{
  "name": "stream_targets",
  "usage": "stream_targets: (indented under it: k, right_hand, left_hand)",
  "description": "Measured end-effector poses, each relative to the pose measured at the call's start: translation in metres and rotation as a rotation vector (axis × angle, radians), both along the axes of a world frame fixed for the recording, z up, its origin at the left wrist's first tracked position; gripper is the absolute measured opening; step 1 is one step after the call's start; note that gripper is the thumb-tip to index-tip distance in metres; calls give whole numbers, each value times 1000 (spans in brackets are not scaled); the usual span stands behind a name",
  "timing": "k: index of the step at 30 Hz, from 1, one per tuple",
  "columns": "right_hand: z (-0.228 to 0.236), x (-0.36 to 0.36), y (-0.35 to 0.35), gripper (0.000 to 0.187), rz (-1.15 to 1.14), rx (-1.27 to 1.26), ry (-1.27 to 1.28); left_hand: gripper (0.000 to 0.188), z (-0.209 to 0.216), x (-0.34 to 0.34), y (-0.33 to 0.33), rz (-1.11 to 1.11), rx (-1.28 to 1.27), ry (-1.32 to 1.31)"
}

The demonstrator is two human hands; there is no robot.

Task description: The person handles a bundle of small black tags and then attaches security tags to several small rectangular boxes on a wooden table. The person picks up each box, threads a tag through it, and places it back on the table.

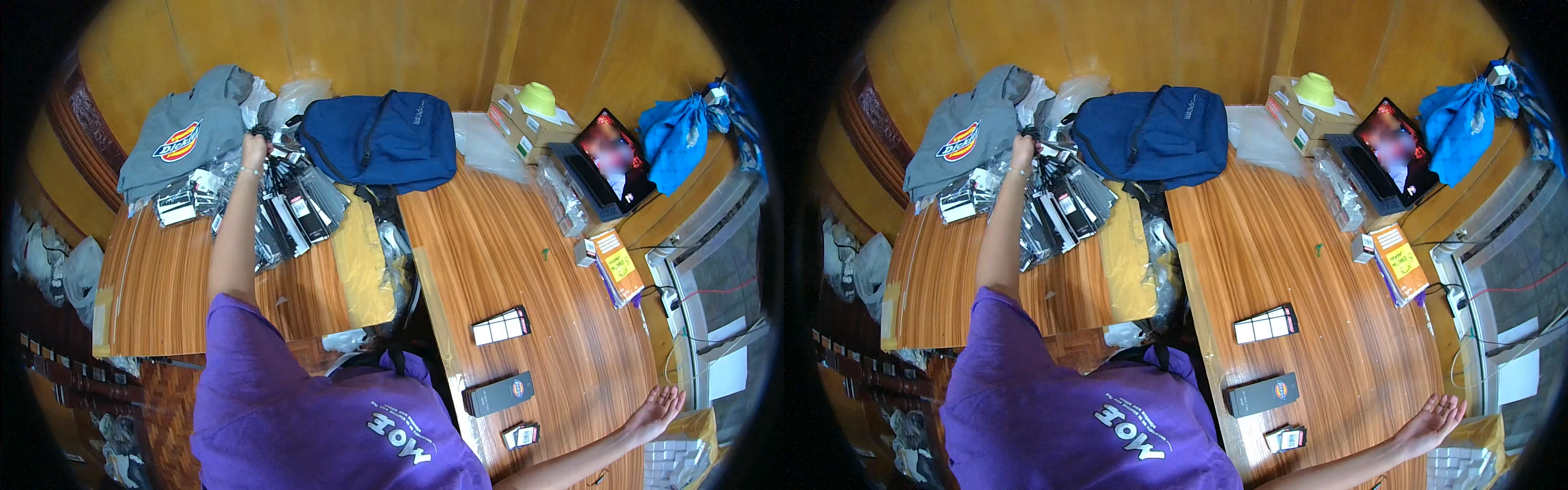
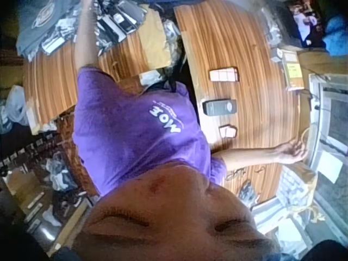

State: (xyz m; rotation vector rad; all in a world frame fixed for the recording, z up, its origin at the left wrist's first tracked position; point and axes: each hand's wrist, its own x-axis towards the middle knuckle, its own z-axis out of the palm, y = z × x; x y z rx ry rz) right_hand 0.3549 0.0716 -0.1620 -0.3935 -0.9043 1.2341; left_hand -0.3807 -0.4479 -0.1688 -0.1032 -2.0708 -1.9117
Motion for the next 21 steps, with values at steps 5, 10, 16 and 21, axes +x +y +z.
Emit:
stream_targets:
  k: [5,10,16,21]
  right_hand:
    - [1,10,1,36,-27,9,-3]
    - [4,7,-4,36,-31,23,-18]
    - [-3,2,4,36,-29,8,-70]
    - [3,-4,-4,36,-33,18,-132]
  left_hand:
    - [8,13,-26,0,-94,145,-16]
    - [9,23,-39,3,-91,156,-47]
    - [8,25,-77,-12,40,250,85]
    - [6,13,-105,-9,25,198,80]
